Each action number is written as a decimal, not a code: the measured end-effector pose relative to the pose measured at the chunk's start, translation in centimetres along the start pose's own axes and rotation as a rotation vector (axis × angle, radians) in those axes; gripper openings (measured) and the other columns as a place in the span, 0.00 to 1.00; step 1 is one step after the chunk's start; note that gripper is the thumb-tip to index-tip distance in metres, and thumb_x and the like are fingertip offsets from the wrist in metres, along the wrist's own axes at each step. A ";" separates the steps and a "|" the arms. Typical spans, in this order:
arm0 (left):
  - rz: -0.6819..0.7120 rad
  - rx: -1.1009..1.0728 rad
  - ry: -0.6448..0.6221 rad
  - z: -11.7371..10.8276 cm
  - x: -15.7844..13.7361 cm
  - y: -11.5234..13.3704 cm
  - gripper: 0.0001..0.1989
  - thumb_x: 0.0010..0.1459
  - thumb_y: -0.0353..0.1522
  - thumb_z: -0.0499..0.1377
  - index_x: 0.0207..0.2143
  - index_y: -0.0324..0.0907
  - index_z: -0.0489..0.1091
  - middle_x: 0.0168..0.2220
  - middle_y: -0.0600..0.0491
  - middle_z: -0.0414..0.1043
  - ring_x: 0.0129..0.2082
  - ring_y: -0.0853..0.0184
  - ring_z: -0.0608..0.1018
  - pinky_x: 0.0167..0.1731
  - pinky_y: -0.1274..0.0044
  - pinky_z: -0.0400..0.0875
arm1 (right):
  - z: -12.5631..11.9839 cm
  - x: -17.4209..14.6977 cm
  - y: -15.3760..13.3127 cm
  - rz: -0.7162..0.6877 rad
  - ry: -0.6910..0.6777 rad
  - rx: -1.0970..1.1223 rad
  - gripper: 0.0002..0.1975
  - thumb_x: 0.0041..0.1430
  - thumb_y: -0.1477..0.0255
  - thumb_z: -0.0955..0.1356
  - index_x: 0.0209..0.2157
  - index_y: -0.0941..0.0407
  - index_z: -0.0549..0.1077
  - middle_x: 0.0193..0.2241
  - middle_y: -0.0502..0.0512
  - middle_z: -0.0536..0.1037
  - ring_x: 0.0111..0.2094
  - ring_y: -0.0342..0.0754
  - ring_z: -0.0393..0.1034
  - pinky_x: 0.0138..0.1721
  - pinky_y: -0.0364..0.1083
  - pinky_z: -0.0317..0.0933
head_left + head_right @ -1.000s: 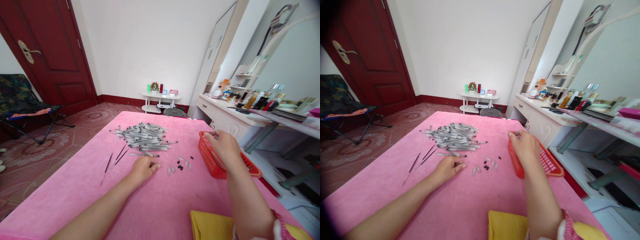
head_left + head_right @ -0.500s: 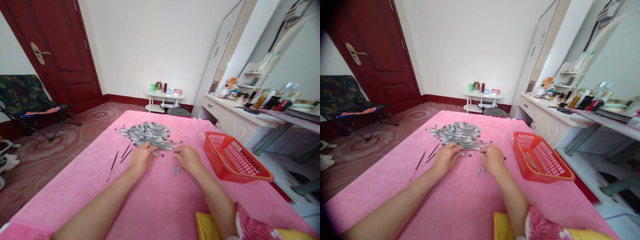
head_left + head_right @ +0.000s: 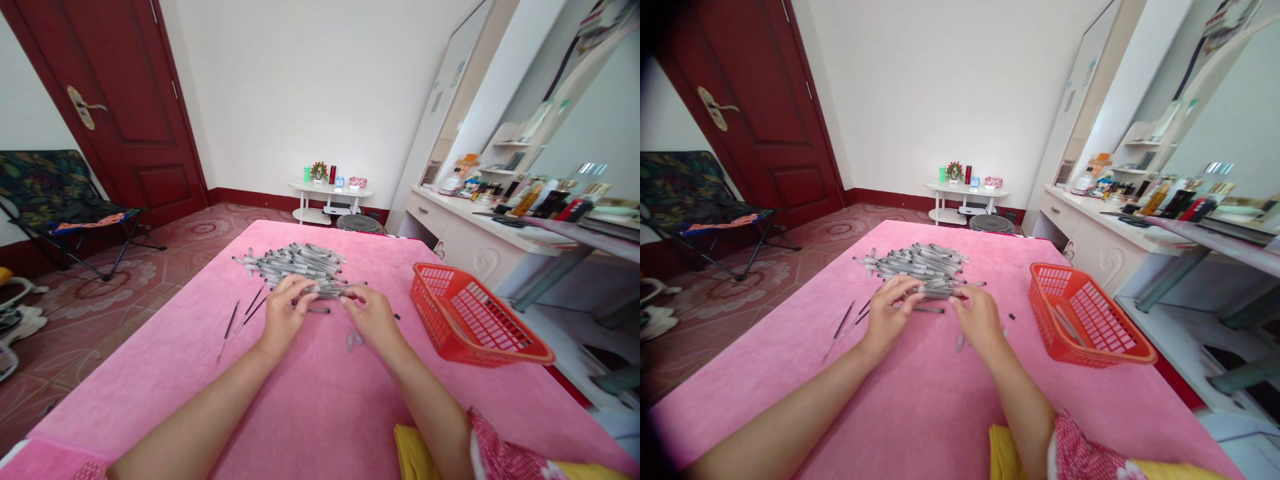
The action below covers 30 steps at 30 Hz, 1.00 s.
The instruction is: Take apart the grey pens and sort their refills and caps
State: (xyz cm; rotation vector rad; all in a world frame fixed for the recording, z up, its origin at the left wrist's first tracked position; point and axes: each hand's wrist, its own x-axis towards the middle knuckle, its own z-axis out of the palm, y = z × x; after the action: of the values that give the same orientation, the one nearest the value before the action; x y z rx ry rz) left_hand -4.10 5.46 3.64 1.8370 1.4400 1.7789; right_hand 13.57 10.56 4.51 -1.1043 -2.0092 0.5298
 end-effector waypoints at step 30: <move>-0.617 -1.002 -0.150 1.3 -1.0 0.8 0.20 0.49 0.32 0.62 0.46 0.42 0.69 0.53 0.46 0.65 0.41 0.64 0.74 0.35 0.78 0.68 | 0.5 -0.7 -2.6 0.700 -0.158 1.237 0.06 0.50 0.73 0.70 0.29 0.62 0.72 0.21 0.53 0.76 0.18 0.38 0.69 0.21 0.36 0.67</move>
State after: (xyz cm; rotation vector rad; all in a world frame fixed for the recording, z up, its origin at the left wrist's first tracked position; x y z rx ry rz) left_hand -2.39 4.95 3.28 0.8577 0.6836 1.5279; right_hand 12.09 8.55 5.62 -0.8732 -0.9214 1.9088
